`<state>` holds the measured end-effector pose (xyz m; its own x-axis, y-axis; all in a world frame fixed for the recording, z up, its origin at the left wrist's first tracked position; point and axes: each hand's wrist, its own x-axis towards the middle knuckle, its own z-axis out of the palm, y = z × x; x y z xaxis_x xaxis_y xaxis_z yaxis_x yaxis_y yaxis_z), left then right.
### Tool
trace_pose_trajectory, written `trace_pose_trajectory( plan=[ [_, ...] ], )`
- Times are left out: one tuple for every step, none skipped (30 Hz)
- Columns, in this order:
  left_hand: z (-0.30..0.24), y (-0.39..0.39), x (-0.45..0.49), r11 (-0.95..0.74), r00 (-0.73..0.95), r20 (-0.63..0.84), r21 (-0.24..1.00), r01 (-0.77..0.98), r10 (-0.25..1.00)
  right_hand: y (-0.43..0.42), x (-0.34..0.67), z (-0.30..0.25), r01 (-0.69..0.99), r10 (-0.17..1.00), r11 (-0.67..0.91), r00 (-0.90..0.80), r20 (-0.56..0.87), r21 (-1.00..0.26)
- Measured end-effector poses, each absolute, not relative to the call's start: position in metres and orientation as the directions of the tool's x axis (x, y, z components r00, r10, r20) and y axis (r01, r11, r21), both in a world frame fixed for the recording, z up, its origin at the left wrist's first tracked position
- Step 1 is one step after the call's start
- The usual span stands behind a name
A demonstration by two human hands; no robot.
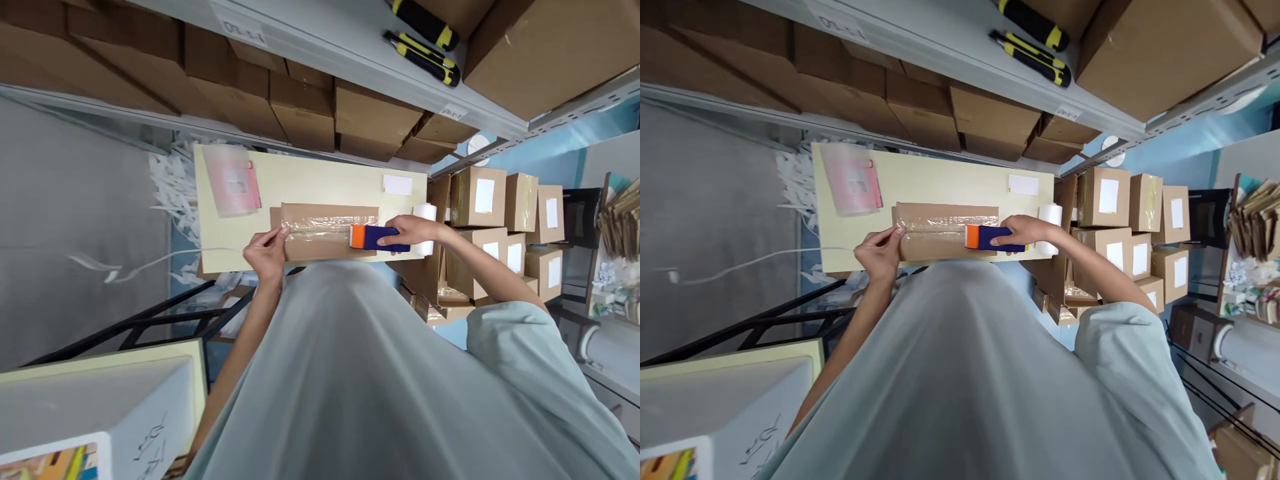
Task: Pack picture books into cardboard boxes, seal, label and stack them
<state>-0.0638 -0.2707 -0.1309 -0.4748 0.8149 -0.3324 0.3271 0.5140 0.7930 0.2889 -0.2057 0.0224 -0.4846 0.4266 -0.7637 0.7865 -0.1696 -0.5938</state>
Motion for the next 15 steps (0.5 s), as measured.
trace_pose_trajectory(
  plan=[
    [-0.132, -0.27, -0.063, 0.515, -0.486, -0.323, 0.79, 0.334, 0.812, -0.21, 0.308, 0.031, 0.784, 0.41, -0.208, -0.473, -0.78, -0.585],
    [-0.135, -0.27, -0.062, 0.511, -0.495, -0.311, 0.789, 0.342, 0.812, -0.213, 0.326, 0.039, 0.786, 0.402, -0.235, -0.457, -0.794, -0.571],
    [-0.137, -0.27, -0.061, 0.506, -0.501, -0.299, 0.788, 0.35, 0.812, -0.216, 0.344, 0.046, 0.793, 0.398, -0.251, -0.438, -0.806, -0.555],
    [-0.14, -0.27, -0.061, 0.502, -0.505, -0.29, 0.788, 0.356, 0.813, -0.219, 0.36, 0.052, 0.801, 0.398, -0.26, -0.42, -0.815, -0.54],
    [-0.143, -0.27, -0.06, 0.499, -0.507, -0.284, 0.788, 0.36, 0.814, -0.22, 0.374, 0.055, 0.807, 0.4, -0.266, -0.405, -0.822, -0.527],
    [-0.145, -0.269, -0.06, 0.497, -0.51, -0.278, 0.789, 0.361, 0.814, -0.221, 0.386, 0.057, 0.813, 0.401, -0.268, -0.394, -0.827, -0.517],
    [-0.147, -0.269, -0.06, 0.497, -0.514, -0.275, 0.788, 0.363, 0.812, -0.222, 0.395, 0.056, 0.818, 0.404, -0.264, -0.387, -0.829, -0.51],
    [-0.148, -0.269, -0.059, 0.5, -0.519, -0.273, 0.785, 0.366, 0.81, -0.222, 0.402, 0.054, 0.825, 0.407, -0.255, -0.38, -0.83, -0.503],
    [-0.148, -0.268, -0.058, 0.504, -0.523, -0.272, 0.779, 0.373, 0.808, -0.222, 0.406, 0.049, 0.836, 0.41, -0.241, -0.373, -0.832, -0.493],
    [-0.148, -0.267, -0.057, 0.508, -0.528, -0.269, 0.772, 0.382, 0.806, -0.222, 0.408, 0.043, 0.851, 0.416, -0.219, -0.362, -0.835, -0.478],
    [-0.147, -0.267, -0.056, 0.512, -0.533, -0.265, 0.765, 0.392, 0.804, -0.221, 0.408, 0.036, 0.869, 0.422, -0.193, -0.346, -0.838, -0.456],
    [-0.145, -0.267, -0.055, 0.516, -0.538, -0.261, 0.757, 0.401, 0.801, -0.22, 0.406, 0.028, 0.889, 0.426, -0.164, -0.328, -0.843, -0.429],
    [-0.144, -0.266, -0.054, 0.522, -0.545, -0.259, 0.749, 0.408, 0.797, -0.219, 0.403, 0.02, 0.909, 0.431, -0.132, -0.306, -0.849, -0.395],
    [-0.143, -0.266, -0.052, 0.527, -0.549, -0.259, 0.744, 0.412, 0.795, -0.218, 0.399, 0.013, 0.929, 0.436, -0.095, -0.284, -0.854, -0.357],
    [-0.143, -0.266, -0.051, 0.531, -0.551, -0.261, 0.739, 0.414, 0.792, -0.218, 0.395, 0.006, 0.947, 0.441, -0.054, -0.262, -0.858, -0.317]
  ],
)
